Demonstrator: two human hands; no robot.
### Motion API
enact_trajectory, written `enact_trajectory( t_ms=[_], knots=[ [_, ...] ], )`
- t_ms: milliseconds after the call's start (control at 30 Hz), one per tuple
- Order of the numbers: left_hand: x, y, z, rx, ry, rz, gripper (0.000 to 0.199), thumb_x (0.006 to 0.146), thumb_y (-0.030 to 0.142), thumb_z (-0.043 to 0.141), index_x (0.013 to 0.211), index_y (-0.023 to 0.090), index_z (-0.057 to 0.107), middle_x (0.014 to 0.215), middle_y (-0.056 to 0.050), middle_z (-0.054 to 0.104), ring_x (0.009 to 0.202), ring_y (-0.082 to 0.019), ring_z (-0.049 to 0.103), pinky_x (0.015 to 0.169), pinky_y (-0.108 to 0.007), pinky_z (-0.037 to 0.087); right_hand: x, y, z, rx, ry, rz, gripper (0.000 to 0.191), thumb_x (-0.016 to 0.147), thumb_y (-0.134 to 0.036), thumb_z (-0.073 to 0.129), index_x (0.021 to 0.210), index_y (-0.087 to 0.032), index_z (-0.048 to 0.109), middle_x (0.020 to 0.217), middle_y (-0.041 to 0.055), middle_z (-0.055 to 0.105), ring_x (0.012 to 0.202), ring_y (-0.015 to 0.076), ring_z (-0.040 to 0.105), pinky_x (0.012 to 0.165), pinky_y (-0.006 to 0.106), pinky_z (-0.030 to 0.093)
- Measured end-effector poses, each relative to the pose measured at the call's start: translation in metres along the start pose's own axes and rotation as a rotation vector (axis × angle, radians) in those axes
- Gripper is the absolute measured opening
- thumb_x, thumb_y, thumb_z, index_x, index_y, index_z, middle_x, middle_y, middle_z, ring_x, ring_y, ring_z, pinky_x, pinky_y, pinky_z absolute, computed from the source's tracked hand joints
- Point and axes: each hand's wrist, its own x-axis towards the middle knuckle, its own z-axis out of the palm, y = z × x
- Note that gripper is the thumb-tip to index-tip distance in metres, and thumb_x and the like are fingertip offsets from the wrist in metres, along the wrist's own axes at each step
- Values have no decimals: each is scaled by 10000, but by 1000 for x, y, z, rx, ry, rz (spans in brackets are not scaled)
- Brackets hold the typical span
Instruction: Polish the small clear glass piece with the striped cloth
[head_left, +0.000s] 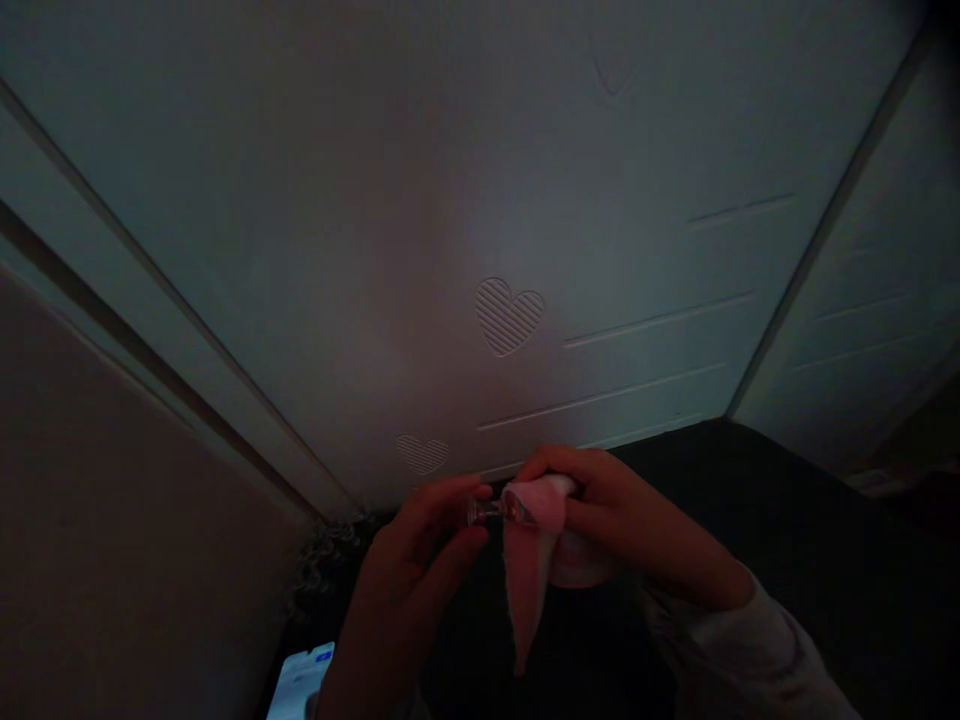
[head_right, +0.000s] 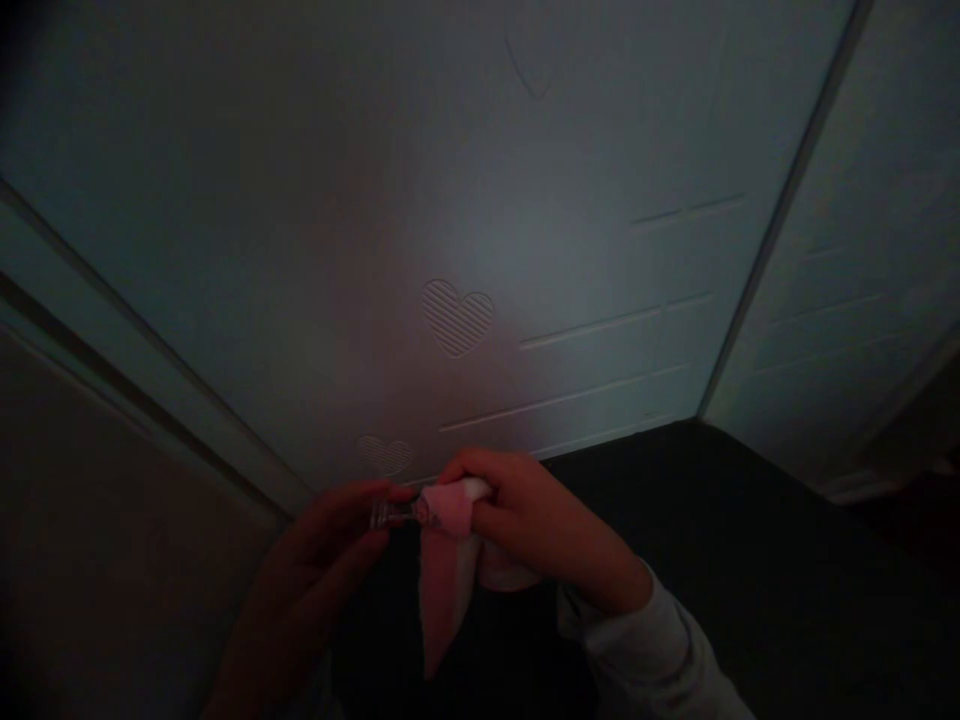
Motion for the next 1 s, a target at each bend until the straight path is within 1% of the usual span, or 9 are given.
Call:
enact_trajectory(
  t_ms=[100,200,267,367,433,500,800,900,1000],
  knots=[
    [0,-3,0,-36,7,-61,368,812,302,684,1176,273,640,1123,-27,733,1002,-172,677,858,-234,514,0,1,1,16,7,-5,99,765,-137,567,785,-166,660,718,-8,655,667,138,571,588,218,396],
    [1,-3,0,-88,-11,-96,437,808,378,677,1220,247,612,1101,-47,744,980,-186,689,834,-252,532,1,2,2,21,26,-8,93,775,-157,566,792,-166,657,725,-3,660,669,143,575,587,222,400],
    [2,-3,2,-72,-2,-81,428,819,444,643,1187,223,637,1022,-53,761,923,-192,700,802,-263,541,1,2,2,7,38,-8,94,766,-155,566,791,-165,656,726,2,665,669,147,577,589,226,401],
    [5,-2,5,50,80,-63,415,852,506,564,1093,193,691,828,-42,752,771,-185,687,694,-262,528,2,1,1,-37,50,-13,109,742,-133,562,778,-167,659,718,3,672,663,148,577,589,228,396],
    [8,-2,7,128,110,-52,395,871,493,528,1022,179,713,702,-24,704,672,-174,649,619,-258,494,2,0,1,-59,55,-9,119,727,-118,558,764,-168,659,709,0,669,655,145,571,580,225,388],
    [9,-2,9,167,98,-42,353,876,452,522,972,175,718,645,-10,661,631,-169,618,591,-258,468,2,-1,0,-62,61,-5,123,721,-115,555,759,-168,660,709,1,665,654,145,568,575,225,384],
    [8,-2,8,52,-2,-54,253,836,352,606,1029,215,696,789,-20,691,728,-170,640,667,-257,501,1,1,-1,-18,84,10,163,697,-102,529,779,-173,651,723,7,656,664,155,572,585,235,399],
    [8,-3,9,-14,9,-83,339,815,336,643,1131,213,653,814,-16,707,743,-164,658,689,-254,518,1,2,-2,-9,72,11,155,703,-112,533,783,-171,652,728,6,652,672,155,566,589,235,394],
    [8,-5,8,-112,-6,-117,407,785,312,679,1174,206,620,922,-37,748,830,-176,691,765,-268,536,0,4,-3,14,56,27,152,702,-116,541,788,-170,655,735,0,651,679,149,564,603,233,391]
  ],
)
